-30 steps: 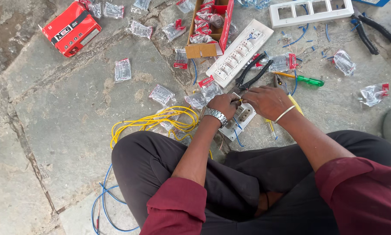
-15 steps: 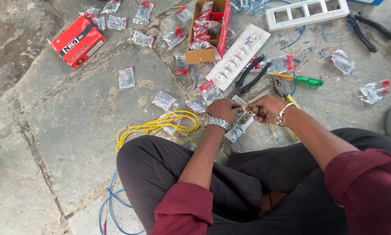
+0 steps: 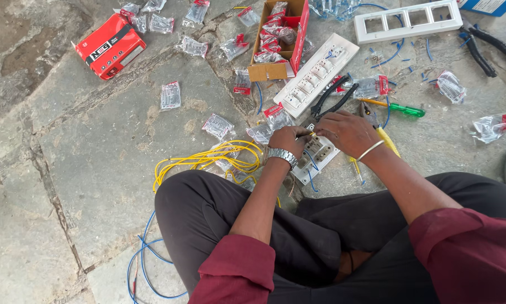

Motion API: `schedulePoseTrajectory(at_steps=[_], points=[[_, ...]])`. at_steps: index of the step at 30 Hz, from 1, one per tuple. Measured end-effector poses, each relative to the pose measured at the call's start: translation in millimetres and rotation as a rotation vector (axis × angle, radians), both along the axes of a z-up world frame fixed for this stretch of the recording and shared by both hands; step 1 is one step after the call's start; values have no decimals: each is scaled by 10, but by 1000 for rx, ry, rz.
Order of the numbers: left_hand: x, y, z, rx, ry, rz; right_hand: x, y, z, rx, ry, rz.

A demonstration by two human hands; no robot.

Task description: The person sits on the floor and wires a white multi-gang electrical socket box. They strip yellow and blue wires with pliers, insert them into terminal screws, and tighten the connections with a screwdriver. The person handles the socket box, wires, pliers, and screwdriver throughout the clip.

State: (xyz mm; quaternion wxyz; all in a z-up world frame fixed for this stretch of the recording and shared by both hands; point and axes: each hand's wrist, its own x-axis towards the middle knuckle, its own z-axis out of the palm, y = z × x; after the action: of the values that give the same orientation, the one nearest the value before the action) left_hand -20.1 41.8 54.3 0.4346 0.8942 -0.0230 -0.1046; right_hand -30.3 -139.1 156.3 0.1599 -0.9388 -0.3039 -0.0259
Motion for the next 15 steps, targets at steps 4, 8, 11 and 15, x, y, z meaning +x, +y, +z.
schedulePoseTrajectory(at_steps=[4, 8, 11, 15], points=[[2, -3, -69, -38, -9, -20, 28, -34, -19, -14, -25, 14], [30, -15, -228, 140, 11, -81, 107, -49, -72, -34, -36, 139], [-6, -91, -384, 336, -166, -171, 164, 8, -170, -326, -28, 255], [-62, -68, -415, 507, -244, -141, 217, 132, -325, -404, 72, 297]])
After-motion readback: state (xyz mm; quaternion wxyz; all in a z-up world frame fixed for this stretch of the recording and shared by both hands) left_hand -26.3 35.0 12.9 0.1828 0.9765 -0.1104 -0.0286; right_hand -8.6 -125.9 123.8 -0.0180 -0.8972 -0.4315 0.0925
